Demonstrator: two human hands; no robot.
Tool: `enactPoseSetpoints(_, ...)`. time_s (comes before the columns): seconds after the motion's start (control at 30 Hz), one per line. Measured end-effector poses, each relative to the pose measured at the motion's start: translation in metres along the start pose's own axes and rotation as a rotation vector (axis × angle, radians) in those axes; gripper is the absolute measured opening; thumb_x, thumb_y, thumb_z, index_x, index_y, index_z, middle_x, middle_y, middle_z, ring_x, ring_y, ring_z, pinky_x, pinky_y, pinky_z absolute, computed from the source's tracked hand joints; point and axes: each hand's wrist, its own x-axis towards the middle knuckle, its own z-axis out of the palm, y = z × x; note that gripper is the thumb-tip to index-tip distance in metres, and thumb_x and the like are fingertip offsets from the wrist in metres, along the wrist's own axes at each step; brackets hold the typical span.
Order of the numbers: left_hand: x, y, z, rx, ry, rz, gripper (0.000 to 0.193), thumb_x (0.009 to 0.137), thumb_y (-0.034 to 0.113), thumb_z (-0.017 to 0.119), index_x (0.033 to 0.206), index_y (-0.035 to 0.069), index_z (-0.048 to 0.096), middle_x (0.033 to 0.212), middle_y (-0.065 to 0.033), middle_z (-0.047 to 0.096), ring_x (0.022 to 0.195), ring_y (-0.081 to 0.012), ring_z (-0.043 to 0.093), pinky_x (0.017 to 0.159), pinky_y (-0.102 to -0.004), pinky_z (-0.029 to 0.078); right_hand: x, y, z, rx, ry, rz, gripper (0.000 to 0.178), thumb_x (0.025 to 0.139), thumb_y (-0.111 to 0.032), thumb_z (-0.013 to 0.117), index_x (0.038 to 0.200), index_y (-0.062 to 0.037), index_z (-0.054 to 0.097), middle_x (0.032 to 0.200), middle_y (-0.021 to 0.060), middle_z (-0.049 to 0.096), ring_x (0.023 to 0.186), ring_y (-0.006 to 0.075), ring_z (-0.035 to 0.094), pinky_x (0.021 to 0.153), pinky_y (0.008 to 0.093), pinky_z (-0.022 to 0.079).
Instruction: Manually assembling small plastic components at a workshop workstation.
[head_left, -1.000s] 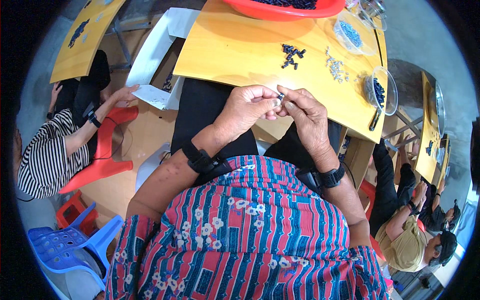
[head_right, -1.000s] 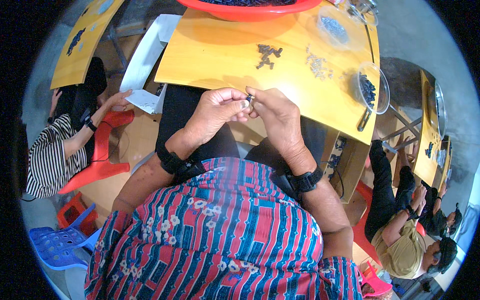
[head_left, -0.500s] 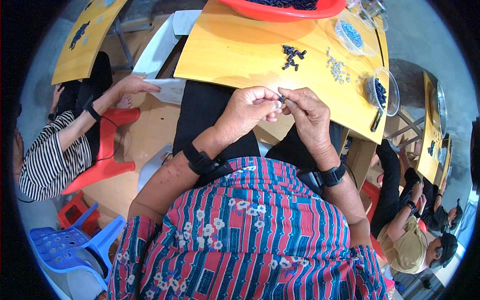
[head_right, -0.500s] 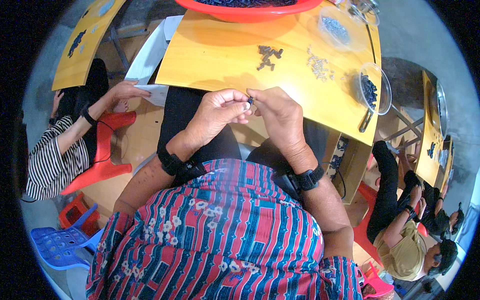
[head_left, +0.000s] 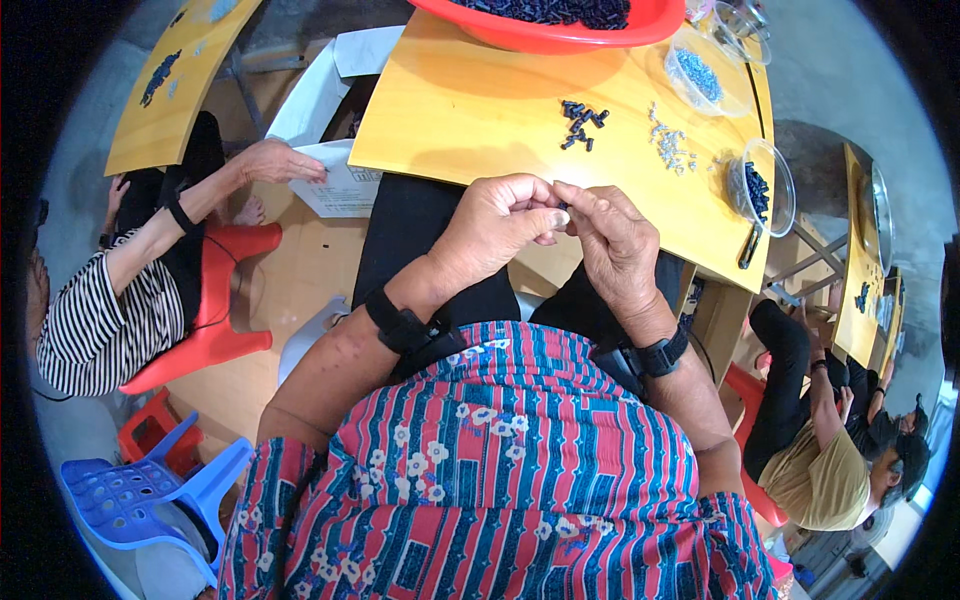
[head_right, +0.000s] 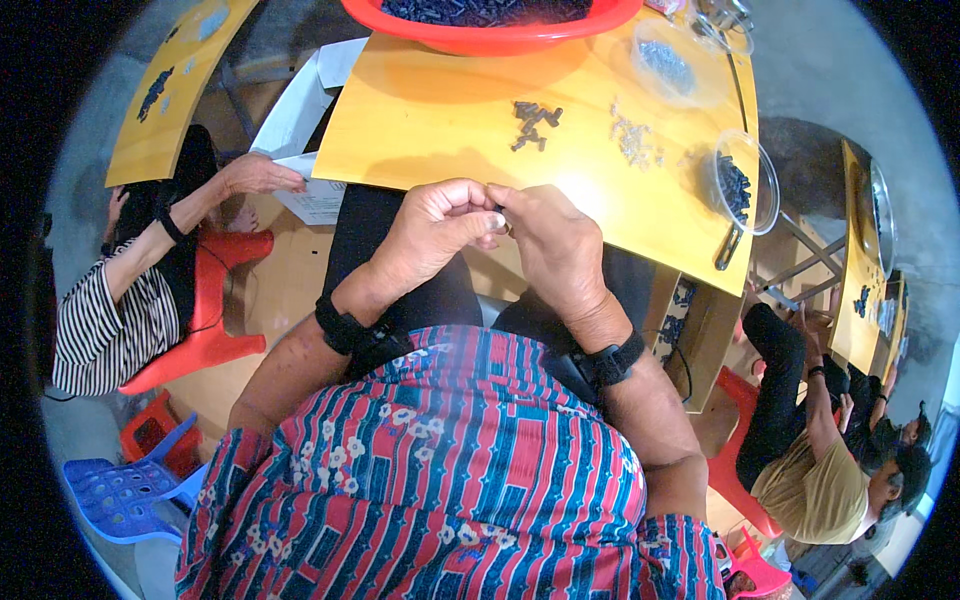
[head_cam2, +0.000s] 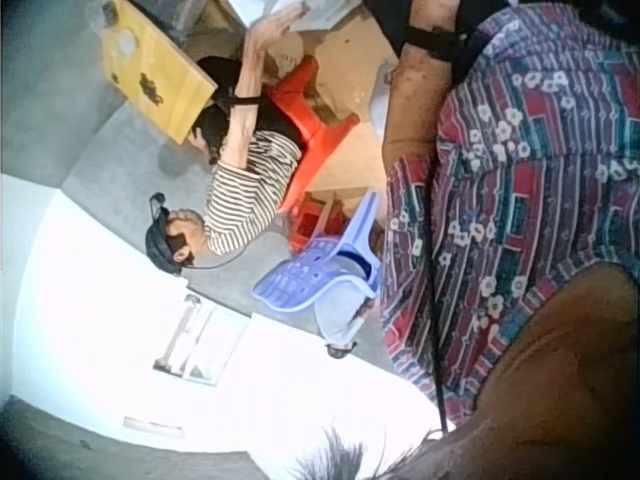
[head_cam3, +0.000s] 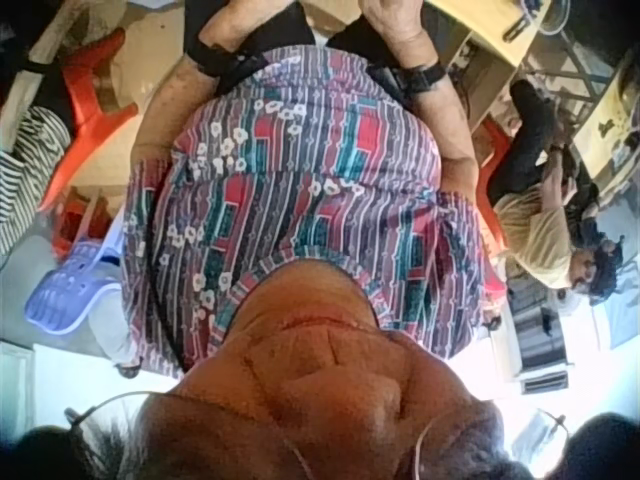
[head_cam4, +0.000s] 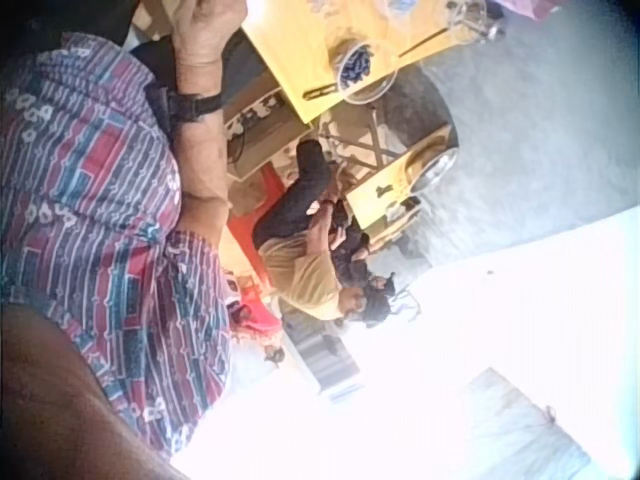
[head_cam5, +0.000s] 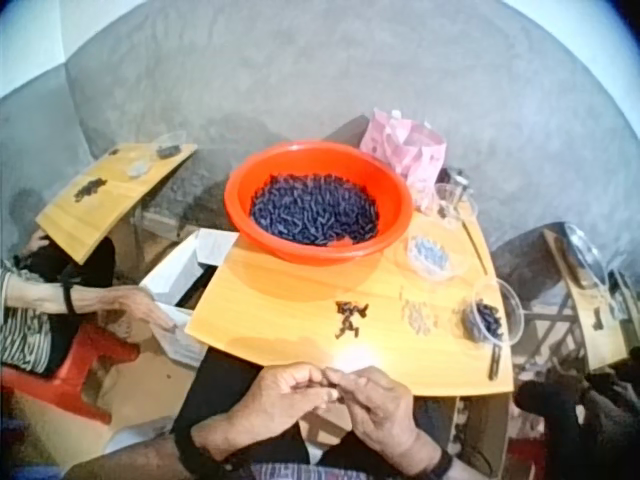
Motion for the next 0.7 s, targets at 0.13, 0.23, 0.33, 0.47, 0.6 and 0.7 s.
enactPoseSetpoints(0.13,0.005,0.008,0.001,0.298,0.105,0.158,0.007,0.085,0.003,0.071,0.090,-0.001,0.069,0.083,-0.0021,0.068,0.072,-0.0084,0.060,0.069,-0.0237,0.051,0.004,-0.001,-0.001,-0.008,0.006,0.011,0.036,0.081,0.010,0.064,0.111,-0.0075,0.070,0.088,0.0105,0.068,0.076,0.0194,0.068,0.067,0.0290,0.056)
enactPoseSetpoints(0.23,0.012,0.009,-0.003,0.519,0.180,0.277,0.006,0.081,0.003,0.074,0.085,0.001,0.070,0.076,-0.0021,0.065,0.069,-0.0091,0.059,0.065,-0.0249,0.049,0.009,0.002,-0.002,0.036,0.020,0.067,0.036,0.081,0.011,0.064,0.112,-0.0065,0.070,0.085,0.0097,0.066,0.074,0.0180,0.067,0.066,0.0278,0.055)
enactPoseSetpoints(0.33,0.017,0.016,-0.003,0.649,0.211,0.293,0.008,0.078,0.003,0.075,0.085,0.003,0.071,0.073,-0.0065,0.064,0.068,-0.0133,0.060,0.065,-0.0269,0.049,0.011,0.010,-0.002,0.073,-0.009,0.111,0.032,0.084,0.010,0.062,0.111,-0.0058,0.070,0.087,0.0103,0.066,0.075,0.0167,0.068,0.066,0.0263,0.056)
enactPoseSetpoints(0.47,0.023,0.006,-0.007,0.795,0.229,0.362,0.009,0.075,0.006,0.075,0.084,0.005,0.072,0.075,-0.0080,0.065,0.071,-0.0199,0.062,0.066,-0.0301,0.050,0.012,0.014,-0.003,0.226,0.029,0.319,0.023,0.089,0.006,0.061,0.107,-0.0035,0.071,0.093,0.0094,0.066,0.077,0.0140,0.067,0.068,0.0250,0.055)
enactPoseSetpoints(0.6,0.027,0.000,-0.007,0.935,0.242,0.450,0.009,0.072,0.010,0.076,0.079,0.008,0.072,0.076,-0.0068,0.065,0.074,-0.0260,0.061,0.068,-0.0357,0.050,0.016,0.015,-0.002,0.356,0.079,0.518,0.015,0.090,0.003,0.063,0.102,-0.0004,0.070,0.092,0.0046,0.066,0.078,0.0111,0.065,0.069,0.0243,0.054)
enactPoseSetpoints(0.7,0.028,-0.002,-0.007,0.974,0.254,0.451,0.007,0.073,0.014,0.074,0.079,0.011,0.072,0.076,-0.0058,0.064,0.078,-0.0261,0.062,0.069,-0.0375,0.051,0.020,0.018,0.002,0.417,0.119,0.574,0.007,0.090,0.001,0.064,0.096,0.0003,0.068,0.088,0.0033,0.067,0.078,0.0101,0.065,0.070,0.0240,0.055)
